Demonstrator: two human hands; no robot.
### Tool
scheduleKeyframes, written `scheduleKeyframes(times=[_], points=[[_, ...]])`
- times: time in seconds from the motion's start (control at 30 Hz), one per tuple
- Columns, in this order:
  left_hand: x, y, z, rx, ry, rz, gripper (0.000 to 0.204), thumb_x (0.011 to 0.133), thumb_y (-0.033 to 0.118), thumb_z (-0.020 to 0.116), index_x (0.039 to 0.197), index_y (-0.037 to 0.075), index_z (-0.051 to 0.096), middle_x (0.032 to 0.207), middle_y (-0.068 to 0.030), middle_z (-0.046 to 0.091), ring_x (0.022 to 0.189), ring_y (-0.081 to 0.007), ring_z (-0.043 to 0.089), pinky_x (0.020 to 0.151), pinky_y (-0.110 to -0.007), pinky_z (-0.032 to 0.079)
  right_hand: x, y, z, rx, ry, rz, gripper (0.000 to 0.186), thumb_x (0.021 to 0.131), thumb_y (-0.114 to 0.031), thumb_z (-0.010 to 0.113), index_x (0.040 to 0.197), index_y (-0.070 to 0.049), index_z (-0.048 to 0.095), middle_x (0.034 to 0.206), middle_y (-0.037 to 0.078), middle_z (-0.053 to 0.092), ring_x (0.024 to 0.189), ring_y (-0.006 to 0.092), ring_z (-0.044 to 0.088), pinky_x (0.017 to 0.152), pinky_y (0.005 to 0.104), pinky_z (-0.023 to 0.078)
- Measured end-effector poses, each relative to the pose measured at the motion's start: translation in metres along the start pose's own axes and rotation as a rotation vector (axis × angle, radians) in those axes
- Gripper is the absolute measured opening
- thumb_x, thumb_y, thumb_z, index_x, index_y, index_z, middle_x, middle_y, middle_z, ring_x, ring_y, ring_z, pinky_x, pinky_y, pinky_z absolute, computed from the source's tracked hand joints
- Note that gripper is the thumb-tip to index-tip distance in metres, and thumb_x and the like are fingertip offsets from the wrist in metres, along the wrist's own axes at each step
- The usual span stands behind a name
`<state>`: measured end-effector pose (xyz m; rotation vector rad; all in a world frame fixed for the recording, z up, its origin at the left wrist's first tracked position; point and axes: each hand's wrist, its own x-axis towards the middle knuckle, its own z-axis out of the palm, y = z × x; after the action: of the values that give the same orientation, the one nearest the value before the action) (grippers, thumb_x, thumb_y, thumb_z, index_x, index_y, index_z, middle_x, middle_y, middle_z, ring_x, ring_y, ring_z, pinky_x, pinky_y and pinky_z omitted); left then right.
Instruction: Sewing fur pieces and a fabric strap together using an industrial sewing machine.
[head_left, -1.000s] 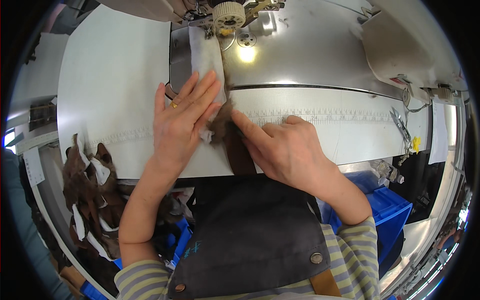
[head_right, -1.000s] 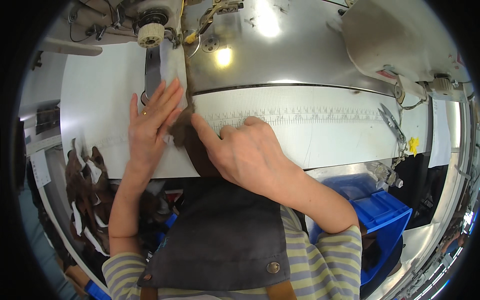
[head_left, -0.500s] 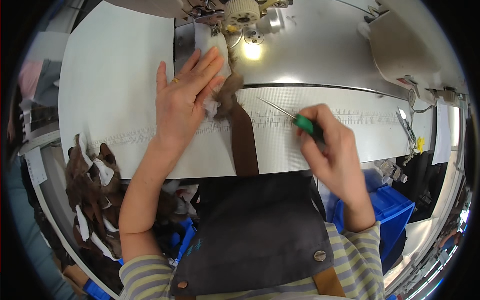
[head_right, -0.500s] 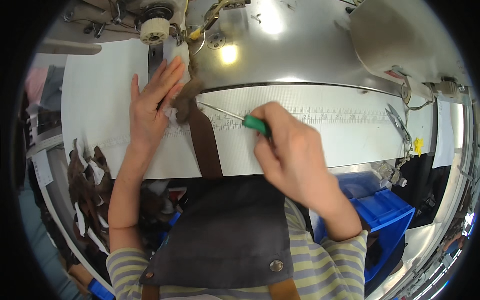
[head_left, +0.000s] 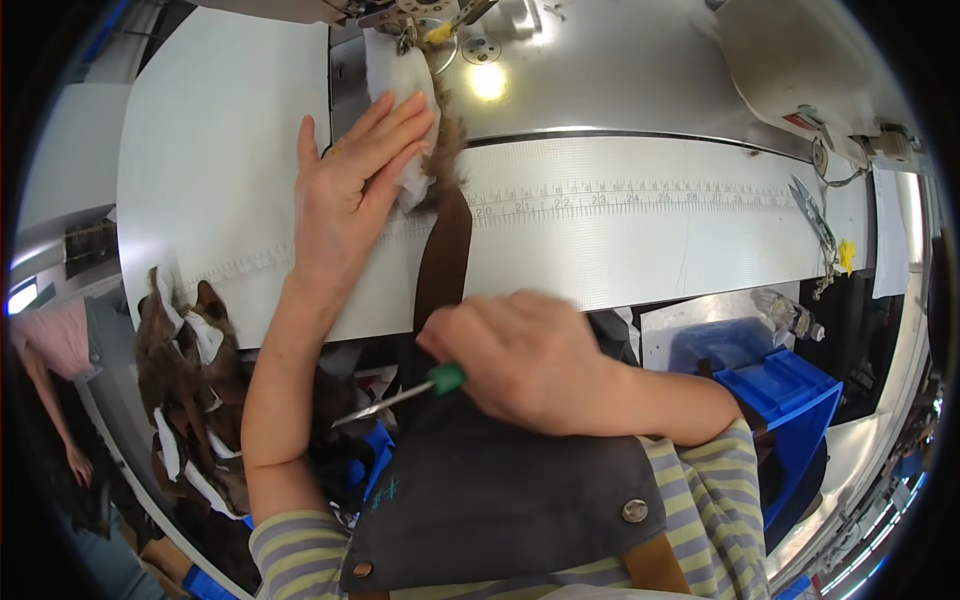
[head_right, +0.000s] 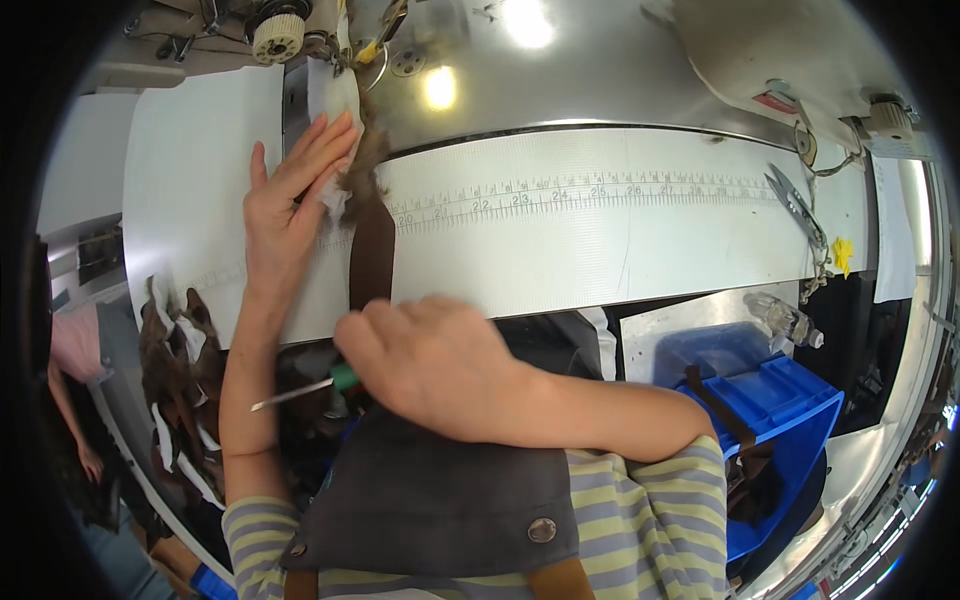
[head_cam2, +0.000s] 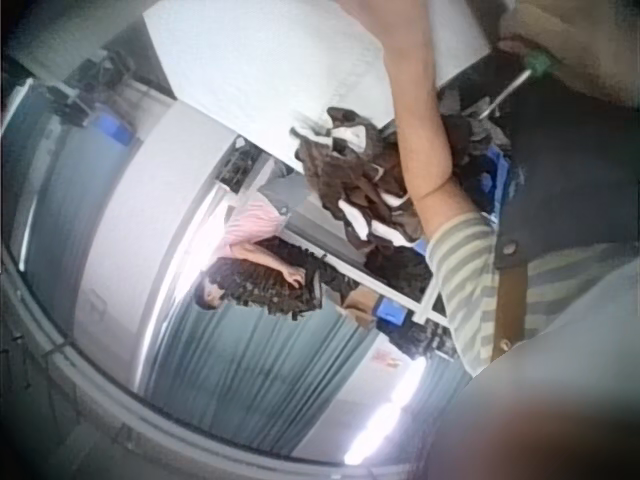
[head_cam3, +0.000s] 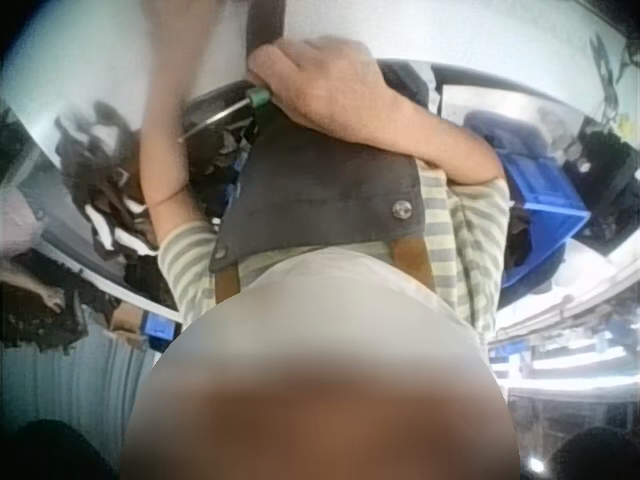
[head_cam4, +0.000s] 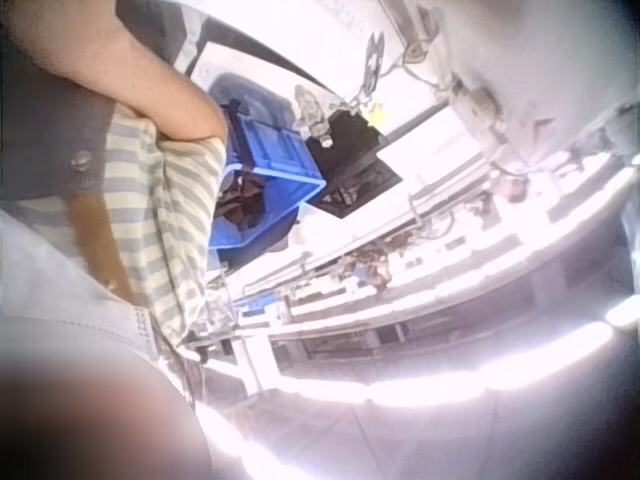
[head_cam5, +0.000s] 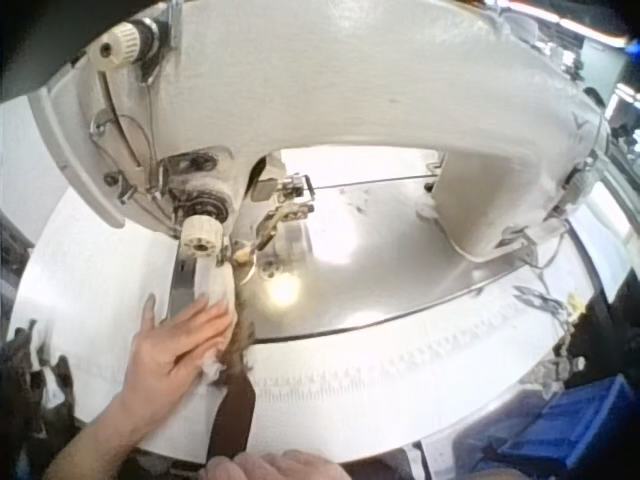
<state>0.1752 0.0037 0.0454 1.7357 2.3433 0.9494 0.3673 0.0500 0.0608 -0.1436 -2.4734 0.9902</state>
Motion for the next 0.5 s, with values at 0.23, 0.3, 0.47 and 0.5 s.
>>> scheduleKeyframes(times=[0.23, 0.3, 0.47, 0.5], points=[[0.001, -0.004, -0.004, -0.134, -0.064, -0.056, 0.023, 0.087, 0.02, 0.061, 0.11, 0.016, 0.068, 0.12, 0.002, 0.063, 0.124, -0.0184, 0.049, 0.109, -0.057, 0.004, 0.009, 0.026, 0.002, -0.329, -0.009, 0.062, 0.014, 0.07, -0.009, 0.059, 0.074, -0.009, 0.046, 0.06, 0.002, 0.046, 0.051, 0.0163, 0.054, 0.046, 0.0288, 0.041], [0.0, -0.004, -0.005, -0.149, -0.08, -0.063, 0.024, 0.087, 0.02, 0.062, 0.11, 0.016, 0.068, 0.121, 0.0021, 0.062, 0.124, -0.0184, 0.049, 0.109, -0.057, 0.003, 0.009, 0.027, 0.009, -0.265, -0.006, -0.024, 0.013, 0.069, -0.008, 0.059, 0.073, -0.009, 0.046, 0.059, 0.003, 0.047, 0.051, 0.0155, 0.054, 0.046, 0.0285, 0.04], [-0.004, 0.002, 0.001, 0.059, -0.049, 0.039, 0.031, 0.085, 0.027, 0.064, 0.115, 0.017, 0.065, 0.124, 0.0019, 0.06, 0.124, -0.0178, 0.049, 0.109, -0.056, 0.007, 0.011, 0.013, 0.015, -0.226, -0.134, -0.053, 0.014, 0.072, -0.009, 0.06, 0.081, -0.004, 0.05, 0.067, 0.007, 0.052, 0.056, 0.0215, 0.055, 0.053, 0.0308, 0.043], [-0.005, 0.002, 0.002, 0.057, -0.05, 0.044, 0.031, 0.085, 0.027, 0.064, 0.115, 0.017, 0.065, 0.124, 0.0019, 0.06, 0.124, -0.0178, 0.049, 0.109, -0.056, 0.007, 0.012, 0.01, 0.007, -0.229, -0.132, -0.05, 0.014, 0.072, -0.009, 0.06, 0.081, -0.004, 0.05, 0.067, 0.007, 0.052, 0.056, 0.0215, 0.055, 0.053, 0.0308, 0.043]])
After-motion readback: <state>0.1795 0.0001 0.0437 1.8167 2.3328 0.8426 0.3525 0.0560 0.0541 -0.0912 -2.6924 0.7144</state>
